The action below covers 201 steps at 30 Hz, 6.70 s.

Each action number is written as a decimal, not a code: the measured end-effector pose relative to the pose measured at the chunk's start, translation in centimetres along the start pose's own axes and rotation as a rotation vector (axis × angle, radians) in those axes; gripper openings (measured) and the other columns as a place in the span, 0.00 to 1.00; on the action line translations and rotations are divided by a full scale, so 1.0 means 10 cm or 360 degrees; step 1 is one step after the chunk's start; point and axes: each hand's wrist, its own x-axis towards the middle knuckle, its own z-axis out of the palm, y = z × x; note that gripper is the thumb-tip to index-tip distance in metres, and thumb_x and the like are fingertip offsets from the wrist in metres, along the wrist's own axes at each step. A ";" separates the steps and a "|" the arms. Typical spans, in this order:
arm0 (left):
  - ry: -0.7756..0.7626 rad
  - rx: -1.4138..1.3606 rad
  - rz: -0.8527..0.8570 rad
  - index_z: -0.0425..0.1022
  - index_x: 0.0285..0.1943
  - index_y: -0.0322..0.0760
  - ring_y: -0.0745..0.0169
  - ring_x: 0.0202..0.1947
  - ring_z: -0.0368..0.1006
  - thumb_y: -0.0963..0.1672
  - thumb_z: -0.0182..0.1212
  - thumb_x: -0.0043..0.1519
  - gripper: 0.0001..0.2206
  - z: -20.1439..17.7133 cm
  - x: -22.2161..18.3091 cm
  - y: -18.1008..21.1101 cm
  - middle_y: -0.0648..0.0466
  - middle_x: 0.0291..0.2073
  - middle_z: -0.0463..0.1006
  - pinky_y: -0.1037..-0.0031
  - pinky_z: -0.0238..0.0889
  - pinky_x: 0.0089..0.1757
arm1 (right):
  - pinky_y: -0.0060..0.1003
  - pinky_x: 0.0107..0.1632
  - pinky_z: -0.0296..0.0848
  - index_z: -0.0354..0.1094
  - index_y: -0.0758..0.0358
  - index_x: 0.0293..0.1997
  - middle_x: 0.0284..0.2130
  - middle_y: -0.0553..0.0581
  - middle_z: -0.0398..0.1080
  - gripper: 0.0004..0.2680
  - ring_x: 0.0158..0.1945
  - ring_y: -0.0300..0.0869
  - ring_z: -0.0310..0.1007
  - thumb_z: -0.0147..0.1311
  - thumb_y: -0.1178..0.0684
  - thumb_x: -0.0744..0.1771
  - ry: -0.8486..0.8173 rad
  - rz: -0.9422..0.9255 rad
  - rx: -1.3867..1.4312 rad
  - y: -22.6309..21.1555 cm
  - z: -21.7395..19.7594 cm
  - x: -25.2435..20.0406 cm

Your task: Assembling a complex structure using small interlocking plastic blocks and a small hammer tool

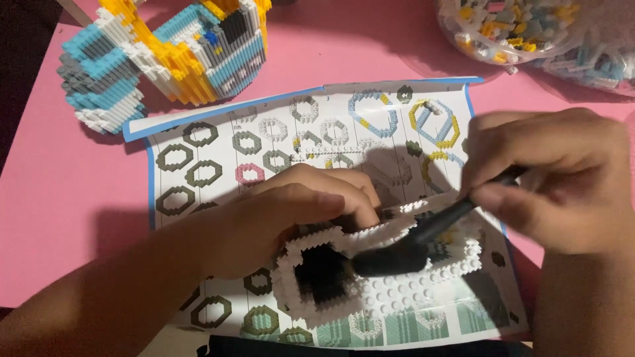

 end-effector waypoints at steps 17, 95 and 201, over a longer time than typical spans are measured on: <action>-0.0073 0.0321 0.0005 0.76 0.46 0.30 0.67 0.34 0.65 0.74 0.33 0.58 0.49 -0.07 -0.15 -0.03 0.56 0.35 0.71 0.72 0.62 0.38 | 0.35 0.38 0.44 0.61 0.41 0.41 0.22 0.43 0.36 0.13 0.28 0.36 0.32 0.44 0.30 0.74 0.0389 0.0212 0.0548 0.66 -0.43 -0.08; 0.0451 -0.0507 0.0597 0.77 0.68 0.28 0.26 0.71 0.72 0.43 0.72 0.66 0.21 -0.64 -0.50 -0.44 0.41 0.72 0.74 0.51 0.84 0.48 | 0.52 0.25 0.68 0.77 0.59 0.57 0.34 0.63 0.80 0.09 0.19 0.59 0.73 0.58 0.53 0.71 -0.0206 0.1732 -0.1364 0.21 -0.53 0.16; -0.0094 0.0060 0.0000 0.79 0.44 0.33 0.65 0.38 0.69 0.57 0.58 0.58 0.24 -0.20 -0.02 0.00 0.56 0.35 0.73 0.70 0.61 0.40 | 0.38 0.43 0.78 0.74 0.65 0.26 0.25 0.56 0.76 0.03 0.29 0.42 0.75 0.61 0.56 0.60 0.0040 -0.0271 -0.0273 -0.22 0.40 0.09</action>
